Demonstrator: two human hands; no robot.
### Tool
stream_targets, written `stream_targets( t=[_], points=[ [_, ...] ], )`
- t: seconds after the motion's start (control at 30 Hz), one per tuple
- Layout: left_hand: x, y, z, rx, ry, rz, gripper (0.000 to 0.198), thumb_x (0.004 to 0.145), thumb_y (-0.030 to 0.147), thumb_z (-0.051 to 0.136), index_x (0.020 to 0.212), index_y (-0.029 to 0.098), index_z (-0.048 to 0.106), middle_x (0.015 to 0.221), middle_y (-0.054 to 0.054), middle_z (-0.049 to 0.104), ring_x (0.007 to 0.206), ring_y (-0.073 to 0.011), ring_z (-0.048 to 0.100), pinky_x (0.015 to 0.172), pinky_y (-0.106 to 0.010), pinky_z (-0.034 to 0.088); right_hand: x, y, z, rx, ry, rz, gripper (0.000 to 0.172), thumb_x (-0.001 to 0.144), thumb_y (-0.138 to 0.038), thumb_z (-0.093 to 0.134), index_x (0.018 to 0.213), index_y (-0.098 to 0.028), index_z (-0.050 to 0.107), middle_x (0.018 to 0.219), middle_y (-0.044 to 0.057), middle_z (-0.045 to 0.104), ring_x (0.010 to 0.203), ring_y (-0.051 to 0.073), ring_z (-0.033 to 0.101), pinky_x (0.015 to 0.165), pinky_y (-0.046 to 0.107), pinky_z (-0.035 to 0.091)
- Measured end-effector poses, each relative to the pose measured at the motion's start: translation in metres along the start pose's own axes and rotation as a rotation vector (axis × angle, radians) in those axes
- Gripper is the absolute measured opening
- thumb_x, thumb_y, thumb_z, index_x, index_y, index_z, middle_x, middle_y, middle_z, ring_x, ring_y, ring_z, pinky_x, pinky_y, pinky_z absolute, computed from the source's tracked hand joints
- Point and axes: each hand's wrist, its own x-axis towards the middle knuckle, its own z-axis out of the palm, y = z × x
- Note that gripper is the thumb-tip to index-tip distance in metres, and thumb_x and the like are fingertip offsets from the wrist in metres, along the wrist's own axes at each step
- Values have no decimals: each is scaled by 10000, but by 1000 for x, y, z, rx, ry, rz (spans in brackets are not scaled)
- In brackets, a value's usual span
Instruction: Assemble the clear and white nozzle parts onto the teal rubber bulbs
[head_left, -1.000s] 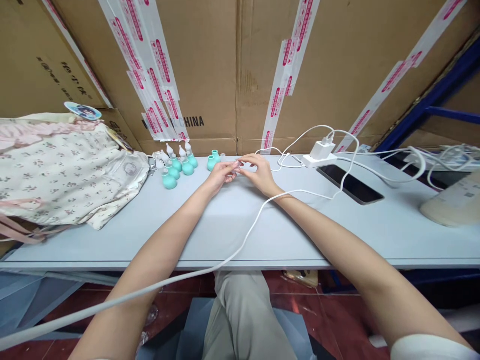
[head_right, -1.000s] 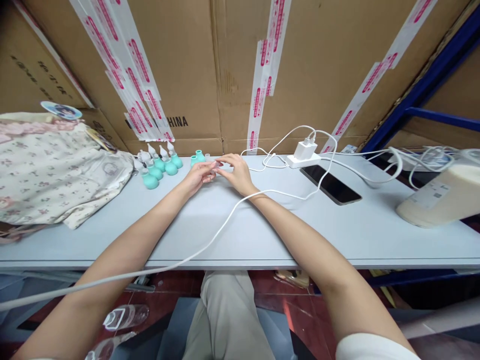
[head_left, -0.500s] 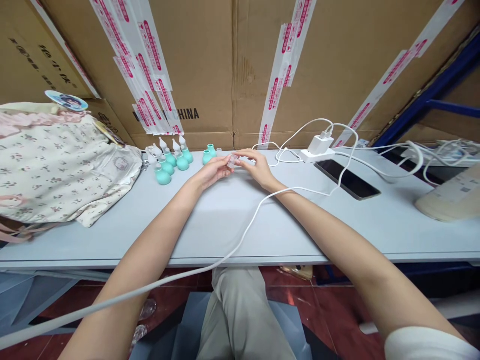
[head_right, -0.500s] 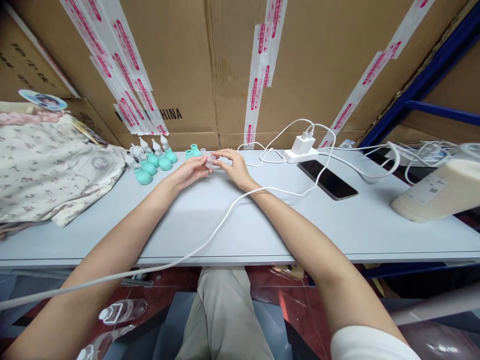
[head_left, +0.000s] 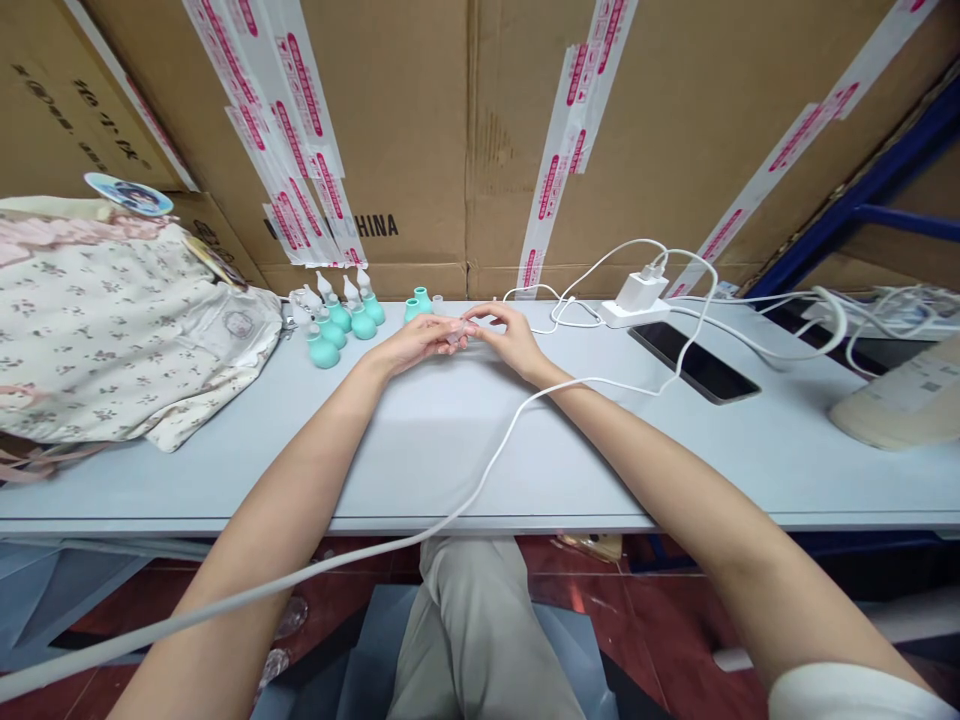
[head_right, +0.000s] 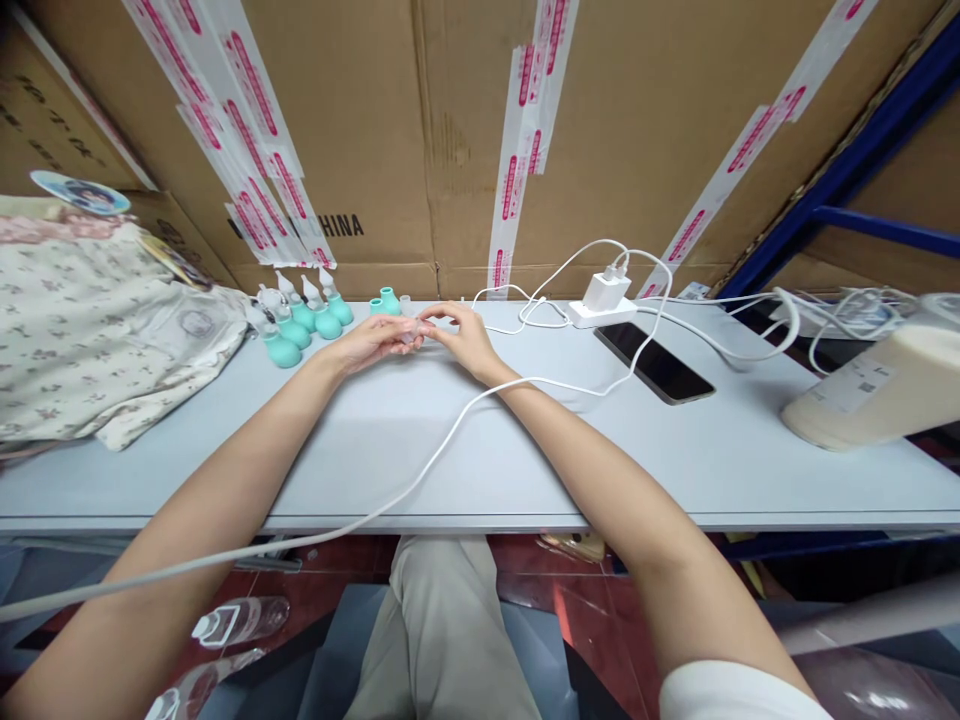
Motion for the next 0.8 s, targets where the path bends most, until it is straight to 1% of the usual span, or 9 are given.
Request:
stream_targets(
  t=[0.1,0.17,0.27,0.37,0.47,0.53,0.6,0.67,0.8],
  points=[
    [0,0,0,-21,14,-32,288,771,346,631,894,92,688,780,-69,624,697,-96,539,633,-213,409,-1,-1,3,-16,3,6,203,790,-371,628,895,-206,682,953,27,699,917,180,600,791,313,419],
    [1,0,0,-12,30,-17,285,765,348,638,867,86,689,761,-65,615,676,-89,531,609,-205,397,-1,-3,3,-19,6,11,209,801,-376,615,908,-208,677,967,28,697,922,180,603,804,317,423],
    [2,2,-2,0,82,79,296,754,366,655,834,83,693,720,-43,587,593,-53,468,546,-188,351,-2,-4,5,-4,47,30,247,818,-388,589,978,-213,658,1027,39,682,959,185,596,827,326,437],
    [0,9,-8,-24,169,179,314,747,375,658,872,89,694,704,-31,569,542,-36,419,495,-182,314,-2,1,13,27,67,108,305,822,-375,586,1072,-206,629,1094,62,653,927,176,600,836,329,454],
    [-4,18,-13,-33,240,223,335,752,365,630,932,88,686,675,-16,547,491,-25,375,443,-177,278,-3,5,28,-36,-25,222,355,801,-360,624,1120,-203,623,1147,83,625,876,167,600,839,337,459],
    [-5,21,-13,-38,263,219,339,757,350,597,947,84,683,652,-7,527,480,-26,371,430,-175,274,-5,4,36,-159,-122,241,357,779,-360,659,1105,-216,642,1132,83,629,902,186,588,851,358,449],
    [-6,22,-13,-41,248,190,347,761,344,576,964,83,684,649,-2,513,495,-32,383,448,-177,293,-7,-1,42,-280,-211,187,300,759,-323,689,1043,-229,670,1065,72,654,933,208,574,862,374,435],
    [-6,20,-12,-30,198,150,361,774,361,576,995,96,681,669,2,506,524,-37,388,489,-183,317,-9,-7,43,-343,-250,109,228,756,-241,691,983,-229,680,985,58,674,929,209,573,859,367,431],
    [-4,12,-13,85,147,123,391,761,409,639,1045,141,656,678,24,464,572,-49,381,538,-195,303,-11,-13,40,-282,-224,71,142,775,-160,644,910,-198,668,891,38,688,831,171,604,812,319,448]
  ],
)
